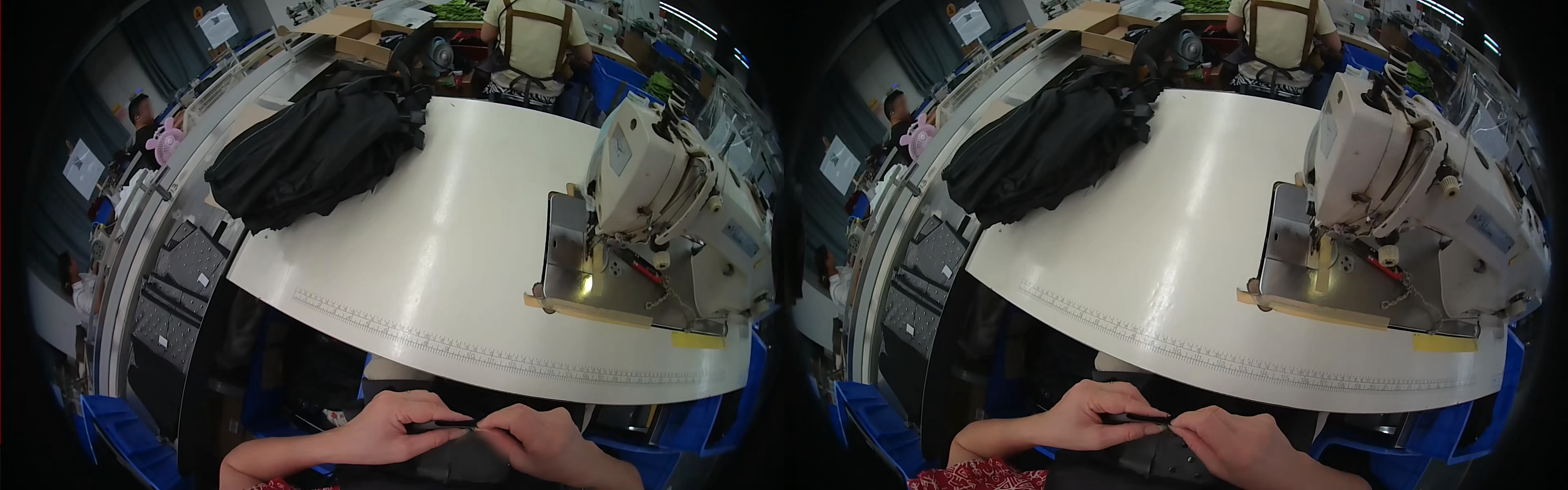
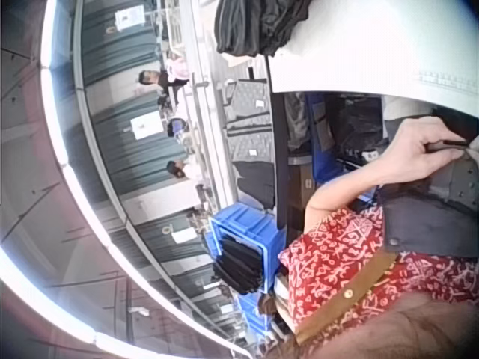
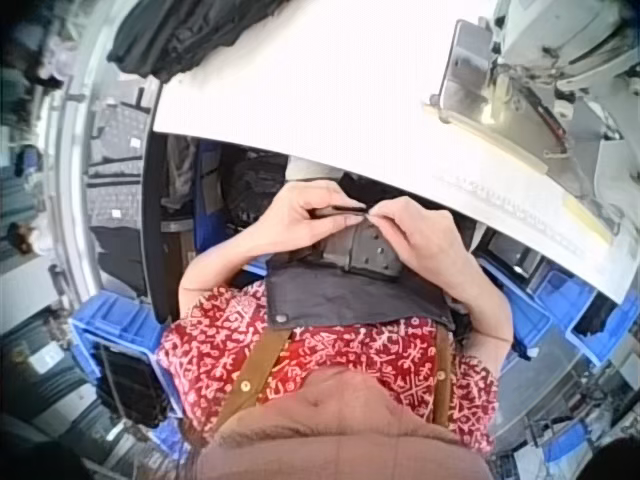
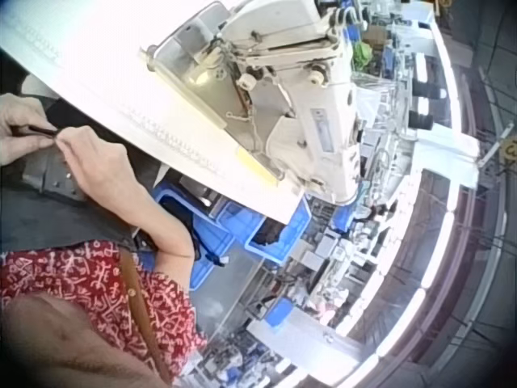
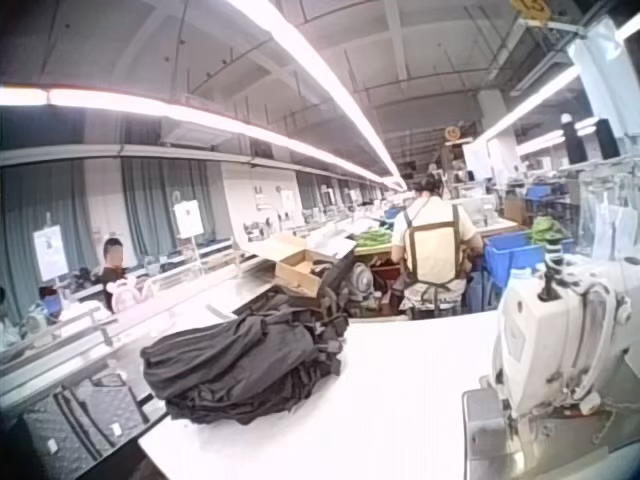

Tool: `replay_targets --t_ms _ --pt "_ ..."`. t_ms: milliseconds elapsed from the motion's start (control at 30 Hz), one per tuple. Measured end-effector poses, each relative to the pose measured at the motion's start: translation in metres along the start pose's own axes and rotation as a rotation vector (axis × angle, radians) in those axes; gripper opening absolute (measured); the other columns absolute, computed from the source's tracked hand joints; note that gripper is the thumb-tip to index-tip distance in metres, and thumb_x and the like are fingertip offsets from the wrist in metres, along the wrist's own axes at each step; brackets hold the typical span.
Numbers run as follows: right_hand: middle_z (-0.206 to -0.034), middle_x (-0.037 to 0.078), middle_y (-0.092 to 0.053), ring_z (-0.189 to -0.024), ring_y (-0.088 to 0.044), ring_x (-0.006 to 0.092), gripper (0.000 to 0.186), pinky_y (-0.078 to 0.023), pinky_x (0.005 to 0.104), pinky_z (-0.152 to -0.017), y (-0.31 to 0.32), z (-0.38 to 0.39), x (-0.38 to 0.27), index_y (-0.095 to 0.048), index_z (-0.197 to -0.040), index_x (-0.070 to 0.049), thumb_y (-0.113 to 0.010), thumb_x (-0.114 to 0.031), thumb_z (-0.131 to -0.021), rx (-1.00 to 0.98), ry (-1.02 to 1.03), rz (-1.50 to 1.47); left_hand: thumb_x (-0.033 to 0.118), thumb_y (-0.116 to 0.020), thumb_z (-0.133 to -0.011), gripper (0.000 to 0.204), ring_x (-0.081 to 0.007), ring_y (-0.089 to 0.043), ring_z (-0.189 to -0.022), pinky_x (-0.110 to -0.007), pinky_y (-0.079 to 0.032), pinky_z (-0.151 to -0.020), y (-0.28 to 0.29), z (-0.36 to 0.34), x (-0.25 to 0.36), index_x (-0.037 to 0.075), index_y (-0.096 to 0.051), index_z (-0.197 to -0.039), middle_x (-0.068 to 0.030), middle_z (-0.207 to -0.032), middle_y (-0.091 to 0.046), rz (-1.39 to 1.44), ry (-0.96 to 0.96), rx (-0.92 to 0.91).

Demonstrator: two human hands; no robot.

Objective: The person sews pieces of black fabric or leather together using an industrial sewing machine and thread.

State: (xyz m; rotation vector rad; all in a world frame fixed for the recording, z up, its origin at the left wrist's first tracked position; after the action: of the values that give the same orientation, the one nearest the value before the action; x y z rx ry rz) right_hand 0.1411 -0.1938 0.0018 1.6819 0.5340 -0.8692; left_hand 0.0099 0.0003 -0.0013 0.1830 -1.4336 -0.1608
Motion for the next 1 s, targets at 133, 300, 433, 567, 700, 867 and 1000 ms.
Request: replay_targets --t_ms 133,300,433,567,700,867,1000 --pt "-0.100 0.012 -0.070 -0.082 -0.071 0.0276 0.024 -0.058 0.0324 -0.068 0.002 0.002 -0.005 -0.064 -0.112 -0.008 -0.066 -0.007 -0.088 0.098 0.080 -0.021 0.005 -0.074 -0.085 0.029 -0.0165 -0.066 -0.080 -0.026 -0.051 -0.070 -0.006 0.002 -0.002 0.007 -0.072 -0.113 -0.0074 -0.090 -0.070 -0.010 -0.067 0.064" --pt "-0.101 0.012 -0.070 -0.081 -0.071 0.0276 0.025 -0.058 0.0333 -0.068 0.001 0.003 -0.006 -0.066 -0.108 -0.007 -0.068 -0.005 -0.082 0.135 0.211 0.125 0.002 -0.073 -0.081 0.032 -0.0201 -0.062 -0.076 -0.029 -0.050 -0.068 -0.005 0.003 -0.007 0.006 -0.072 -0.112 -0.0070 -0.083 -0.067 -0.106 -0.231 0.131" --pt "-0.106 0.014 -0.070 -0.082 -0.071 0.0277 0.027 -0.058 0.0333 -0.067 0.002 0.004 -0.005 -0.067 -0.107 -0.006 -0.068 -0.004 -0.080 0.188 0.303 0.210 -0.006 -0.074 -0.074 0.039 -0.0181 -0.062 -0.077 -0.029 -0.049 -0.065 -0.006 0.004 -0.012 0.005 -0.074 -0.112 -0.0071 -0.091 -0.070 -0.137 -0.271 0.116" --pt "-0.078 0.002 -0.067 -0.064 -0.069 0.0136 0.008 -0.053 0.0261 -0.050 -0.008 -0.003 0.002 -0.063 -0.093 -0.008 -0.067 -0.015 -0.091 0.280 0.342 0.257 -0.006 -0.074 -0.074 0.040 -0.0188 -0.061 -0.076 -0.029 -0.049 -0.065 -0.005 0.005 -0.014 0.005 -0.073 -0.112 -0.0073 -0.090 -0.069 -0.132 -0.287 0.126" --pt "-0.106 0.014 -0.070 -0.082 -0.071 0.0263 0.027 -0.058 0.0324 -0.067 -0.003 0.004 -0.005 -0.066 -0.106 -0.005 -0.071 -0.002 -0.079 0.202 0.277 0.152 -0.005 -0.075 -0.074 0.039 -0.0190 -0.062 -0.076 -0.029 -0.049 -0.065 -0.005 0.005 -0.015 0.005 -0.073 -0.111 -0.0074 -0.089 -0.069 -0.133 -0.276 0.113" --pt "-0.099 0.013 -0.071 -0.080 -0.071 0.0244 0.023 -0.057 0.0312 -0.067 -0.005 -0.005 -0.007 -0.064 -0.101 -0.005 -0.074 -0.001 -0.081 0.261 0.176 -0.027 -0.002 -0.073 -0.076 0.037 -0.0204 -0.062 -0.076 -0.030 -0.051 -0.066 -0.003 0.004 -0.012 0.005 -0.072 -0.112 -0.0068 -0.085 -0.067 -0.165 -0.371 0.125" --pt "-0.097 0.012 -0.071 -0.077 -0.071 0.0258 0.025 -0.057 0.0309 -0.066 0.005 -0.009 -0.015 -0.065 -0.102 -0.006 -0.075 -0.001 -0.080 0.212 0.089 -0.140 -0.002 -0.073 -0.075 0.037 -0.0208 -0.062 -0.077 -0.030 -0.051 -0.067 -0.004 0.003 -0.012 0.004 -0.071 -0.111 -0.0069 -0.086 -0.067 -0.181 -0.376 0.116"
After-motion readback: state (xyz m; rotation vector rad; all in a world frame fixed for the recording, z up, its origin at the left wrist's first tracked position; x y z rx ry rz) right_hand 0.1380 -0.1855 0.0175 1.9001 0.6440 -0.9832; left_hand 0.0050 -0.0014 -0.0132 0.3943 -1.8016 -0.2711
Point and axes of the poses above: each hand's wrist, its own z-axis away from the middle knuckle, its own y-axis out of the back of the hand, x = y × z, the point moved 1 cm from there along -z, towards the middle knuckle
